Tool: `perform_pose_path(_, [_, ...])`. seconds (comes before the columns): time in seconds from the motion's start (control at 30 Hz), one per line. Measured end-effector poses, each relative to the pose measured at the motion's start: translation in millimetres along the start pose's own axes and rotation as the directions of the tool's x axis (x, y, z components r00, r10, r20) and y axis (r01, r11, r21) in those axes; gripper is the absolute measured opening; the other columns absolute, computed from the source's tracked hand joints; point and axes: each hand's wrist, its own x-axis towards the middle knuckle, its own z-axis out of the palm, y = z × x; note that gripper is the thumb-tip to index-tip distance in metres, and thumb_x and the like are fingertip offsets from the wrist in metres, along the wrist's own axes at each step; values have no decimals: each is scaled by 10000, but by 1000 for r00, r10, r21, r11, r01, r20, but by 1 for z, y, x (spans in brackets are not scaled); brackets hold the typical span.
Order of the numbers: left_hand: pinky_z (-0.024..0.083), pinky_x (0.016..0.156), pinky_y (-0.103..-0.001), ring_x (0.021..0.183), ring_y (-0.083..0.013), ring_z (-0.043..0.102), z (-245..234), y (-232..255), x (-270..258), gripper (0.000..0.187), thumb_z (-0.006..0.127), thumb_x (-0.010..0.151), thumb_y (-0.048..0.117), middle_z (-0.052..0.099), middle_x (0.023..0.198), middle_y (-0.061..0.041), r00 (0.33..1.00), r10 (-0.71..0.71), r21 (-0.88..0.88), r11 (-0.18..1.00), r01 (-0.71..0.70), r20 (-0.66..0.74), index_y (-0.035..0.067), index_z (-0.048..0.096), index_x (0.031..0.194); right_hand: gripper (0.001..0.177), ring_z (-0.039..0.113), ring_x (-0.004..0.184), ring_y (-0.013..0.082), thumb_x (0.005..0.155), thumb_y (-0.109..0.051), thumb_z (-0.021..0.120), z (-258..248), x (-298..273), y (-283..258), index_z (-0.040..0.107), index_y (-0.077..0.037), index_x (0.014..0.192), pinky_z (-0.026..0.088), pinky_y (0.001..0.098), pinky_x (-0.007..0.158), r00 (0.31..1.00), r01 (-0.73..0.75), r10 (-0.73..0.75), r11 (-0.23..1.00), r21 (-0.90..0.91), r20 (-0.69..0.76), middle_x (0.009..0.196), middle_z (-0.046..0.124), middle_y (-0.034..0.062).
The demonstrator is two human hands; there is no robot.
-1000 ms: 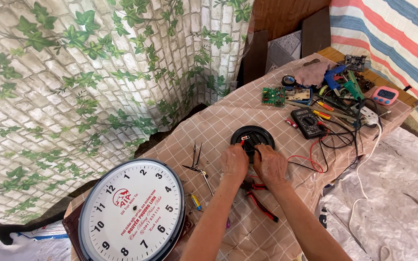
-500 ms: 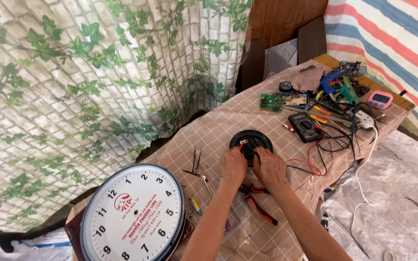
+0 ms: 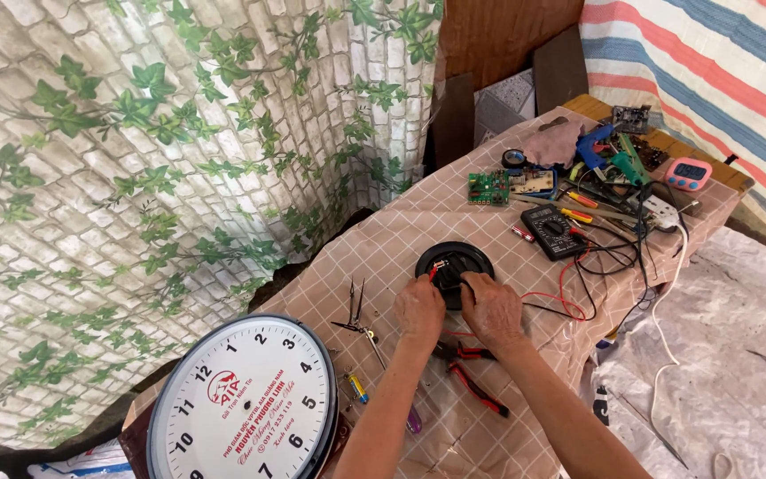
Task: The person uses a multimeter to test connections on a black circular electronic component. They then use a soldering iron to apply heat to the component's terminals.
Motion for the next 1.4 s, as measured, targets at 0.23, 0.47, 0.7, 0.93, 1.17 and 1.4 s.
perform_pose_path(0.23, [599, 749, -558, 868, -448, 742, 2, -4, 2, 137, 668, 913, 239, 738, 888, -99, 998, 39, -42, 998, -37, 40, 122, 737, 922, 171, 751, 756, 296, 937, -298, 641, 10, 1, 3, 692, -277, 1099, 590, 427, 728, 999, 31, -32, 998, -59, -21, 867, 719, 28])
perform_pose_path(0.47, [606, 654, -460, 758, -372, 761, -22, 8, 4, 148, 636, 933, 166, 723, 781, -90, 993, 117, 37, 992, -117, 11, 102, 711, 822, 148, 739, 698, 296, 909, -263, 669, 15, 1, 3, 703, -262, 1053, 581, 421, 675, 999, 51, -52, 996, -67, -14, 818, 711, 27])
perform_pose_path(0.7, [591, 580, -458, 668, -363, 750, -12, 2, 16, 169, 619, 903, 163, 700, 717, -99, 990, 137, 107, 985, -139, 23, 102, 696, 765, 123, 720, 657, 261, 920, -263, 656, 10, 2, -2, 707, -259, 1032, 570, 377, 624, 999, 31, -31, 997, -68, -5, 786, 698, 12])
perform_pose_path(0.93, [597, 604, -507, 711, -409, 760, -4, -1, 20, 193, 580, 912, 176, 732, 772, -137, 990, 132, 77, 988, -136, 57, 92, 715, 802, 123, 720, 636, 230, 936, -244, 645, 16, 3, -2, 711, -241, 1040, 560, 349, 601, 999, 34, -34, 997, -63, 6, 761, 694, 1])
perform_pose_path(1.17, [612, 649, -509, 746, -420, 760, -13, 2, 12, 170, 592, 903, 150, 735, 788, -142, 989, 127, 54, 990, -131, 71, 62, 726, 847, 134, 714, 655, 196, 949, -257, 636, 21, -1, 3, 710, -269, 1060, 556, 323, 645, 999, 41, -41, 993, -109, 5, 764, 693, -17])
perform_pose_path(1.4, [623, 663, -523, 742, -424, 759, -30, 8, 3, 134, 620, 901, 146, 738, 797, -151, 990, 133, 29, 990, -134, 48, 74, 726, 861, 130, 745, 721, 289, 939, -254, 642, 6, -1, 0, 685, -250, 1061, 572, 422, 685, 999, 7, -6, 999, -36, 39, 827, 712, 38])
